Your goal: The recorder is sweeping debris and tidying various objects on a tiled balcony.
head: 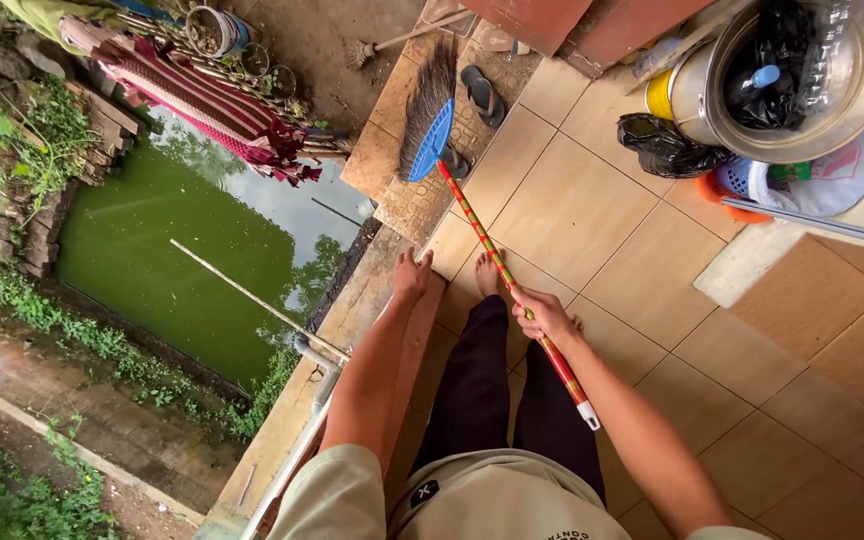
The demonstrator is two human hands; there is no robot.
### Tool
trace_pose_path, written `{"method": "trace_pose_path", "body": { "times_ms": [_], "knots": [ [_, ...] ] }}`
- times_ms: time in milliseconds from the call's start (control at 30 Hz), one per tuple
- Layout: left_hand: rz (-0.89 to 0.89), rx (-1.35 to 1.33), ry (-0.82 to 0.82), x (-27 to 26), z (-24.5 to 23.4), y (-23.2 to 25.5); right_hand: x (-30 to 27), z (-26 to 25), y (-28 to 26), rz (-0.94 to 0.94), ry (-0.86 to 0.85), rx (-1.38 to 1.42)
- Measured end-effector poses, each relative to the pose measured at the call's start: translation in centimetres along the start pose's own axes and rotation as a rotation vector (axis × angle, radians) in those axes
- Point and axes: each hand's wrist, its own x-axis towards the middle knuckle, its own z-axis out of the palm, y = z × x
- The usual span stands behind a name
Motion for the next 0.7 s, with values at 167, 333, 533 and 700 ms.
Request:
{"method": "trace_pose_path", "body": {
  "times_ms": [167, 333, 533, 700],
  "knots": [
    [-0.015, -0.027, -0.007, 0.3, 1.2, 0.2, -1.0, 0.2, 0.1, 0.009, 0.037, -0.071],
    [0.043, -0.081, -0.049, 2.2, 3.9, -0.8, -0.7, -0.5, 1.3, -0.301, 0.251, -0.699],
    [0.240, -0.144, 0.121, 0.0, -0.1, 3.7, -1.8, -5.5, 2.3, -0.648, 0.578, -1.447],
    [0.501, -0.065, 0.197, -0.1, -6.6, 9.8, -5.9, -11.7, 3.2, -0.705, 0.689, -1.569]
  ]
}}
